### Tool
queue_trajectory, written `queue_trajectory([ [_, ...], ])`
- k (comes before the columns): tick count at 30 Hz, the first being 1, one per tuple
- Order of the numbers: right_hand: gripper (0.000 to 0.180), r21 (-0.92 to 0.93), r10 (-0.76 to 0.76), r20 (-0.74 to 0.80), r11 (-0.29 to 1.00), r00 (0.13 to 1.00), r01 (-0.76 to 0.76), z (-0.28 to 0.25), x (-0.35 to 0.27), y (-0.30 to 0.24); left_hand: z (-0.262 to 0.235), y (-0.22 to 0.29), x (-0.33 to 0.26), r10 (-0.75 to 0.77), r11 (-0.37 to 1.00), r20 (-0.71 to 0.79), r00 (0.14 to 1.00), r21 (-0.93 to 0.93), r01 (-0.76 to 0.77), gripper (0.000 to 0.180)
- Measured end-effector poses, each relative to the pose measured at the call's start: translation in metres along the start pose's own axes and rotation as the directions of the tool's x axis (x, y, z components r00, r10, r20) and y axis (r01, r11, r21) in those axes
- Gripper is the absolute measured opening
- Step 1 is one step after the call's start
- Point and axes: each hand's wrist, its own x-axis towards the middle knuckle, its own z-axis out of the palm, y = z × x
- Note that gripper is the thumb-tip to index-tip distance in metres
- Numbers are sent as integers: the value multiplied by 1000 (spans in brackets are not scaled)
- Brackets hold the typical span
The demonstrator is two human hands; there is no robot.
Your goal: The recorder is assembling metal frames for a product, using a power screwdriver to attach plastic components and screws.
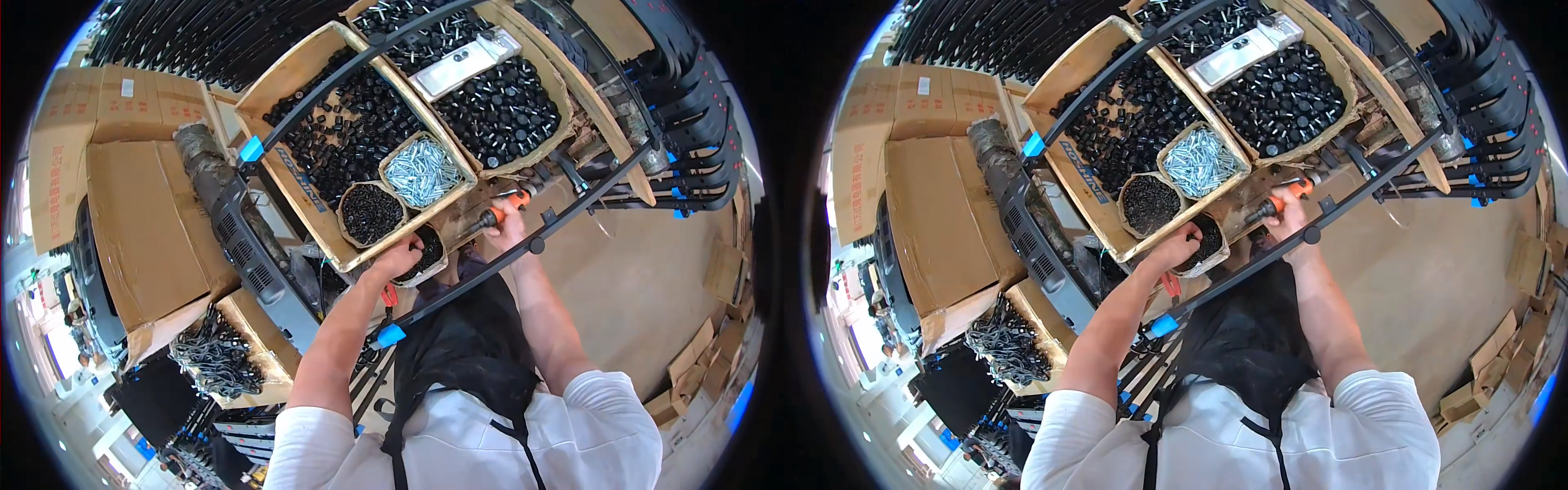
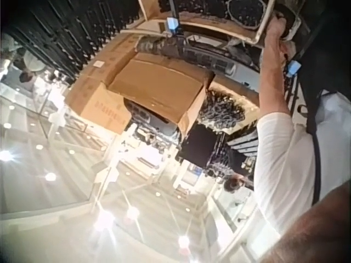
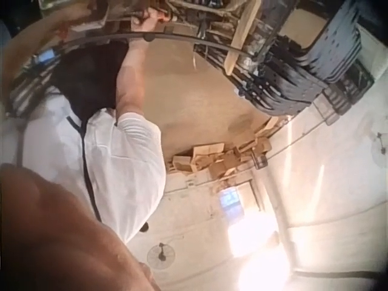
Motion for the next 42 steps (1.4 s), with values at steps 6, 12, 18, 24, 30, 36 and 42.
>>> queue_trajectory([
  [6, 37, -92, -83, 106, 991, 991, 93, 0, -84, 22, 12, -28, 7, -186, 799, 114, 976, -560, 218, 27],
  [12, 50, -84, -74, 92, 993, 993, 82, -67, -132, 31, 11, -31, 6, -146, 654, 164, 976, -724, 220, 21],
  [18, 63, -243, -230, 101, 938, 968, 248, -24, -242, 2, -12, -10, -18, -32, 267, 357, 934, -897, 352, 17],
  [24, 58, -458, -452, 504, 583, 736, 672, 31, -326, -29, -32, 25, -87, 384, -213, 177, 906, -938, 273, 7],
  [30, 56, -433, -185, 895, -146, 406, 889, 100, -336, -62, -9, 59, -137, 465, -514, -177, 867, -852, 102, 12],
  [36, 55, -359, -153, 913, 140, 378, 923, 142, -296, -48, 8, 81, -162, 134, -480, -341, 930, -844, -240, 20],
  [42, 54, -296, 47, 953, 375, 301, 878, 187, -272, -19, 26, 68, -182, -24, -473, -441, 897, -785, -399, 23],
])
